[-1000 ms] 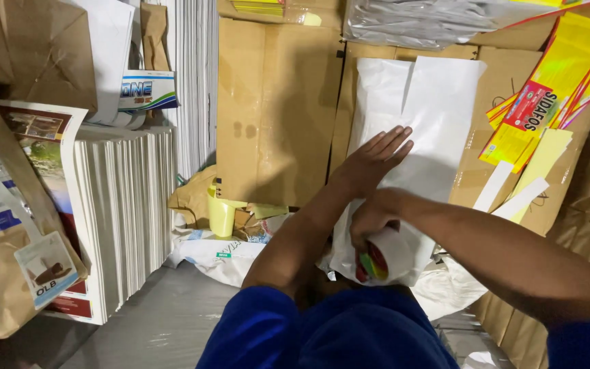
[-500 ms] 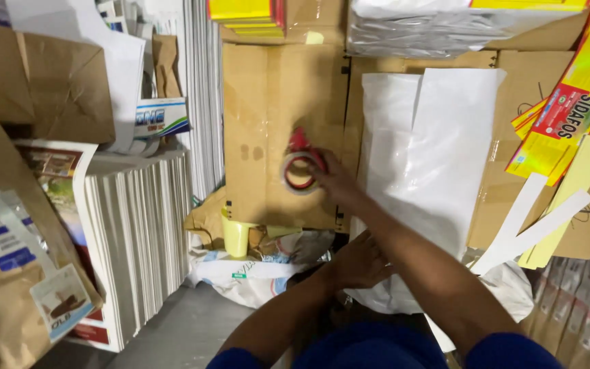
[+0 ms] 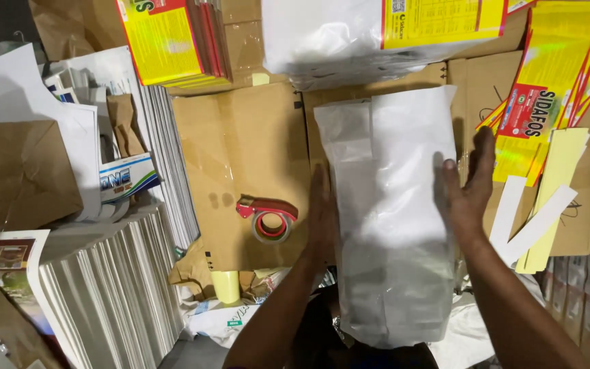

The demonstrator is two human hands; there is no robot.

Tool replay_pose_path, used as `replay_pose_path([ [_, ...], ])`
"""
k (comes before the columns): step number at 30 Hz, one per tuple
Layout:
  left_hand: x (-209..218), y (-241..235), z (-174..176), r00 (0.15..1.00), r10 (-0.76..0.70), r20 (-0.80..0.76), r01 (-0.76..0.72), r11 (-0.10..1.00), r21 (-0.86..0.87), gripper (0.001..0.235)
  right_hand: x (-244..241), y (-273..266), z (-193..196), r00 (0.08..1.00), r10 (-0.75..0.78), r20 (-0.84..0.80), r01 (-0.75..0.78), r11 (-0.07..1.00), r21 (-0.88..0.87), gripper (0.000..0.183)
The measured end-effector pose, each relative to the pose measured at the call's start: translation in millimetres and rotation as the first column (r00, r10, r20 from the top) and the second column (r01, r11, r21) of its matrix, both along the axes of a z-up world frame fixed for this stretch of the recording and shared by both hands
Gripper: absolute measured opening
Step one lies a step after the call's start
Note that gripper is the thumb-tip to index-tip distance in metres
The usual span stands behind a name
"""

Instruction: The person wraps several stacks of yellow printed materials in white paper, using their hands to fold the paper around the stacks and then applying tape from a handheld dispenser to secure the packaging. Another person briefly assists by holding the paper in place.

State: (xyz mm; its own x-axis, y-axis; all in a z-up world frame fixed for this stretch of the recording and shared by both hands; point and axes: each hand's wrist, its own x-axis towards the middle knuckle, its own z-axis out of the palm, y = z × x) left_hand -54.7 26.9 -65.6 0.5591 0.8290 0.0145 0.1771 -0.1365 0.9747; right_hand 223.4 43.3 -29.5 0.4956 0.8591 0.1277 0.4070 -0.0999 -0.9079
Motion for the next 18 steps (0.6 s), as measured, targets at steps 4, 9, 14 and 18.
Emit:
replay_pose_path([
  [4, 10.8, 45.5, -19.2, 0.995, 0.102, 0.017, -0.097, 0.974, -0.203, 0.048, 51.2, -6.4, -43.4, 0.797, 0.087, -0.597, -0.191, 0.975, -0.113, 0.068],
  [9, 19.0, 97.7, -42.8, 0.973, 0.23, -0.013, -0.211, 0.868, -0.449, 0.06, 52.0, 16.4, -23.5, 0.757, 0.209, -0.619, -0.38, 0.911, -0.157, 0.078],
  [14, 9.7, 124.9, -53.9, 0.924, 0.365, -0.111, -0.344, 0.673, -0.655, 0.072, 82.0, 68.3, -45.2, 0.685, 0.29, -0.668, -0.273, 0.953, 0.133, 0.07],
  [18, 8.4, 138.4, -51.6, 0.904, 0.382, 0.191, -0.202, 0.776, -0.598, 0.072, 108.8, 124.8, -60.4, 0.675, 0.43, -0.599, -0.404, 0.895, 0.187, 0.05],
])
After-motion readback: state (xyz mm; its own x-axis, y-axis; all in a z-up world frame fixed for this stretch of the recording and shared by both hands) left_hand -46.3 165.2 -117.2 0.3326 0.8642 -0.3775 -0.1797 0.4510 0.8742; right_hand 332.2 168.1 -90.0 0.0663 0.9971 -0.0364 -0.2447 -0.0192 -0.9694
